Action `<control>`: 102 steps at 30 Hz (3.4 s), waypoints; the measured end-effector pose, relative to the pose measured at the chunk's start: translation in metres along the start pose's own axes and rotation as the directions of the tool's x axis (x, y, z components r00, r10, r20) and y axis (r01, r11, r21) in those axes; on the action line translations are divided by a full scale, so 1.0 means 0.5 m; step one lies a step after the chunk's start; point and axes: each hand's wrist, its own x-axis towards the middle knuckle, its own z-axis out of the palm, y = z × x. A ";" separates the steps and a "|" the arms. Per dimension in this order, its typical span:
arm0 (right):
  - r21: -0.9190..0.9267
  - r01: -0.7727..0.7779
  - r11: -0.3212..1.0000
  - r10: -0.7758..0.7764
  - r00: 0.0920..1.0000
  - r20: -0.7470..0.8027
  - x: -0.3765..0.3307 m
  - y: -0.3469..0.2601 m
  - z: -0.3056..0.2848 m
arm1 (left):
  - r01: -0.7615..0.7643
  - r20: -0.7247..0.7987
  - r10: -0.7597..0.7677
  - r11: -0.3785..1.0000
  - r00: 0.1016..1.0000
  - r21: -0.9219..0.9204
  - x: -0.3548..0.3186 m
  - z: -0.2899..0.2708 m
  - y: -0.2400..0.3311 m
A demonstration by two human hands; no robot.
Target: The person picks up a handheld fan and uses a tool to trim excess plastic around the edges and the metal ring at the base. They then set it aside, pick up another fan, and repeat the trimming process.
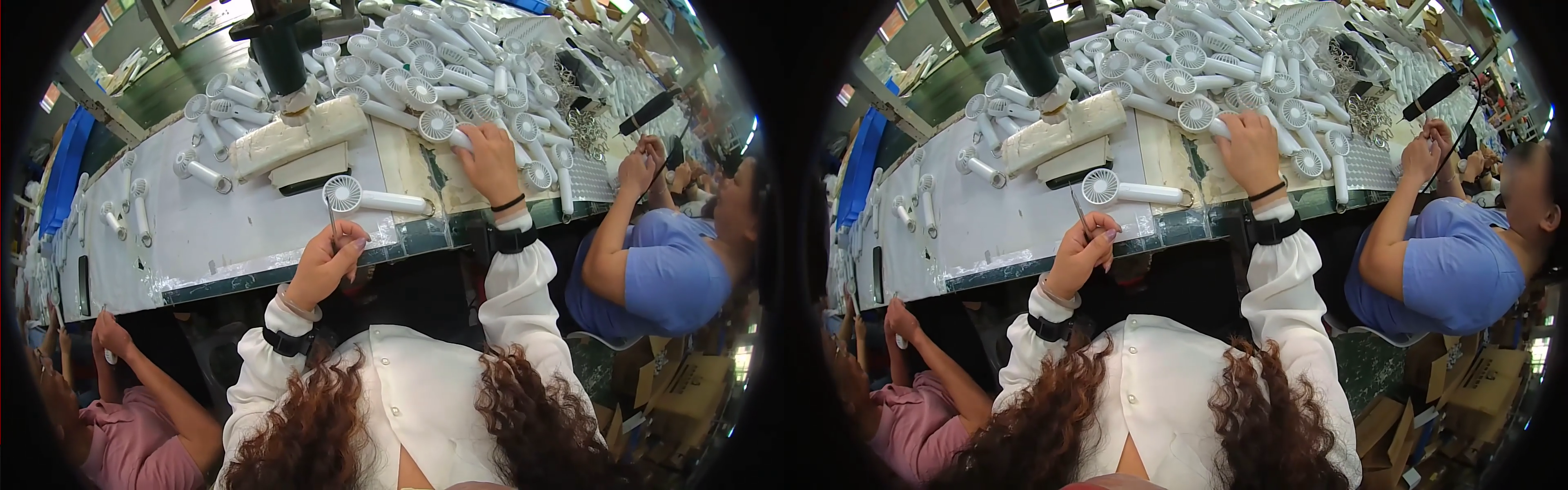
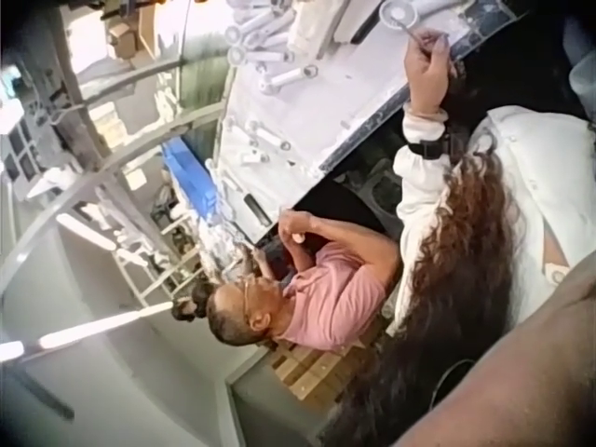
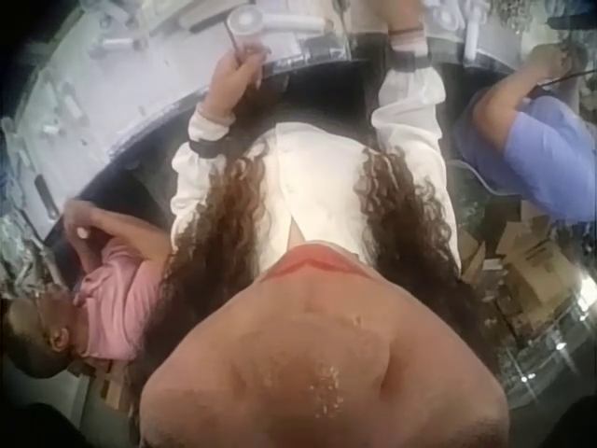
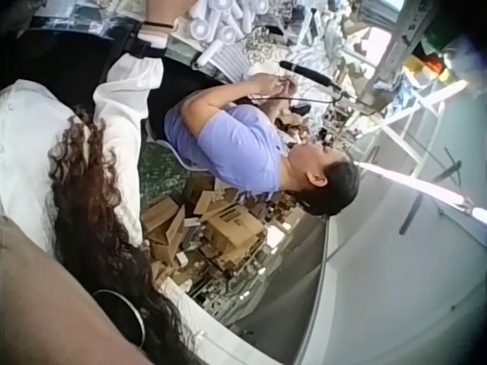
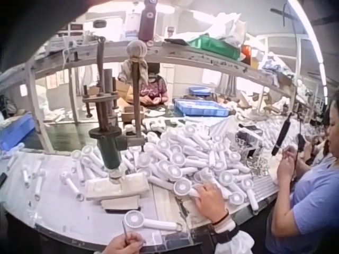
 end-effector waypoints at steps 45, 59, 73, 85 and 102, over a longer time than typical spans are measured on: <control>0.329 0.472 0.818 -0.496 0.868 -0.015 0.033 -0.181 -0.034 | -0.017 0.077 0.003 0.981 0.997 0.191 0.002 0.019 0.002; 0.250 0.163 0.954 -0.159 0.987 -0.038 -0.069 -0.072 -0.084 | 0.104 0.053 -0.122 0.959 0.991 0.264 0.053 0.078 0.042; 0.300 0.412 0.860 -0.468 0.871 0.146 -0.084 -0.134 -0.030 | 0.148 -0.006 -0.152 0.950 0.988 0.275 0.027 0.067 0.037; 0.412 0.524 0.746 -0.610 0.785 0.106 -0.084 -0.389 0.028 | 0.260 -0.403 -0.078 0.870 0.912 0.419 -0.156 -0.076 0.110; 0.174 0.364 0.915 -0.397 0.889 0.227 0.120 -0.781 0.256 | 0.076 -0.722 0.142 0.962 0.677 0.261 -0.099 -0.481 0.154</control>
